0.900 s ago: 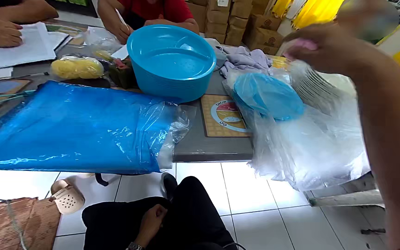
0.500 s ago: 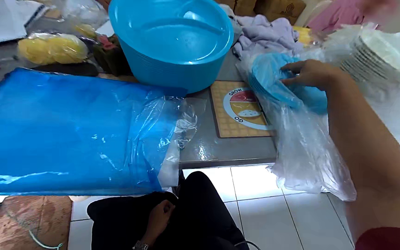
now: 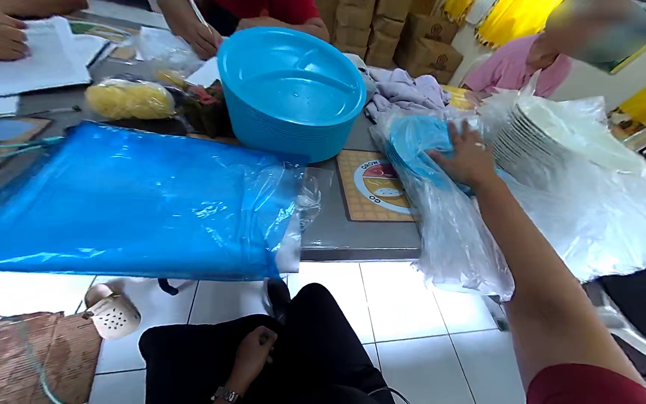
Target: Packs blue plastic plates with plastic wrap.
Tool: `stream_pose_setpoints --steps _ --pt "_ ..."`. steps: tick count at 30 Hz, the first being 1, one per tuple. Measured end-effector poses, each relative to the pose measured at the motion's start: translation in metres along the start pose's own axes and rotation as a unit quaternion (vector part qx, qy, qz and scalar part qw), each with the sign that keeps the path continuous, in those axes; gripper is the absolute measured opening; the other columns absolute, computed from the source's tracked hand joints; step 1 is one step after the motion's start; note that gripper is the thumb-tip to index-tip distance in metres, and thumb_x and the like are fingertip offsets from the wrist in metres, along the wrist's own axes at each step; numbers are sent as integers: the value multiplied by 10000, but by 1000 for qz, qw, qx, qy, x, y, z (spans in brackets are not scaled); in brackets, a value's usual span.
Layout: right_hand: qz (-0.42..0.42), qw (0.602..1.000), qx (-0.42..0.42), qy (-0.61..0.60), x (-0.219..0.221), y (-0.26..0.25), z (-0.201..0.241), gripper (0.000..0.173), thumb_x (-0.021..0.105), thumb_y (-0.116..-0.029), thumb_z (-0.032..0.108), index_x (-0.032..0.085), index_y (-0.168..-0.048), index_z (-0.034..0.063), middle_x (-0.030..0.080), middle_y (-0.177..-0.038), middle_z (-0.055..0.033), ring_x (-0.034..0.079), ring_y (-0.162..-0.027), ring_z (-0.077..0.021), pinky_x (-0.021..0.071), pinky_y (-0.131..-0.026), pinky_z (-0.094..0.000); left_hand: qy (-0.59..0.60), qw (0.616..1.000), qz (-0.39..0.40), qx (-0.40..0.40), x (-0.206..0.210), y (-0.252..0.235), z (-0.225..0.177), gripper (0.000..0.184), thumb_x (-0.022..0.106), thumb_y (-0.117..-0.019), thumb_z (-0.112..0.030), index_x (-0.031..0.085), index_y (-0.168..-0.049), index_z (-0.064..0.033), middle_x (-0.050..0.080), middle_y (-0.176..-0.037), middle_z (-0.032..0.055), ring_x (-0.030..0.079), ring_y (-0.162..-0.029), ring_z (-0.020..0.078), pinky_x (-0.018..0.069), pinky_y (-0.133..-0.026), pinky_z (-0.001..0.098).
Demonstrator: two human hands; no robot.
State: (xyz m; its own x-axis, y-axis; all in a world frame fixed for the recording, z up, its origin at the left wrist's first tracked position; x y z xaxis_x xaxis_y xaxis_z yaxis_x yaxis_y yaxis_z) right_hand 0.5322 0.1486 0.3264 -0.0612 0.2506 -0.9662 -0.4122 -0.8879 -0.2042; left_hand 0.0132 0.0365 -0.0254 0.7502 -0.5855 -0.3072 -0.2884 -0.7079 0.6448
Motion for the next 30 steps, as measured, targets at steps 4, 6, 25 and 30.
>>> stream_pose_setpoints --steps 4,6,25,30 --pt "-58 990 122 -50 -23 83 -20 842 418 -992 698 335 -1605 127 250 -1648 -273 211 -1487 -572 157 -1075 -849 30 999 -6 15 -4 8 3 246 604 -1039 -169 645 -1163 39 695 -958 166 697 -783 233 588 -759 405" --pt "-77 985 154 -19 -2 140 -31 775 387 -1033 629 327 -1611 117 252 -1658 -253 181 -1518 -538 106 -1123 -820 31 999 3 19 -2 5 0 252 599 -1042 -165 637 -1175 46 690 -972 175 692 -791 238 583 -767 407" --pt "-3 1000 4 -29 23 147 60 883 510 -952 689 278 -1636 180 150 -1698 -214 93 -1548 -504 56 -1115 -830 -2 999 16 30 1 4 -2 272 585 -1051 -184 630 -1206 35 685 -997 181 686 -832 258 571 -803 425" --pt "-244 970 -17 -18 83 239 87 702 394 -1012 501 495 -1500 7 355 -1586 -317 276 -1466 -584 132 -1140 -785 -10 999 30 35 0 3 -4 294 584 -1052 -200 621 -1223 36 681 -1017 191 683 -842 265 564 -817 427"
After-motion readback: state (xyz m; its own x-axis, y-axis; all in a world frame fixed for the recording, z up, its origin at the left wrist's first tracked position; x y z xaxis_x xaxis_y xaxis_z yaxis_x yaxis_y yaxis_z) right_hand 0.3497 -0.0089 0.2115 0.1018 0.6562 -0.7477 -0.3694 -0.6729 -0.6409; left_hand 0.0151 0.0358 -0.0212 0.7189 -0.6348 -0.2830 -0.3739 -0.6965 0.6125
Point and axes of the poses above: each hand's wrist, its own y-axis away from the middle knuckle, its own x-axis out of the palm, z = x × y, the point moved 5 cm from there along -y, towards the middle knuckle
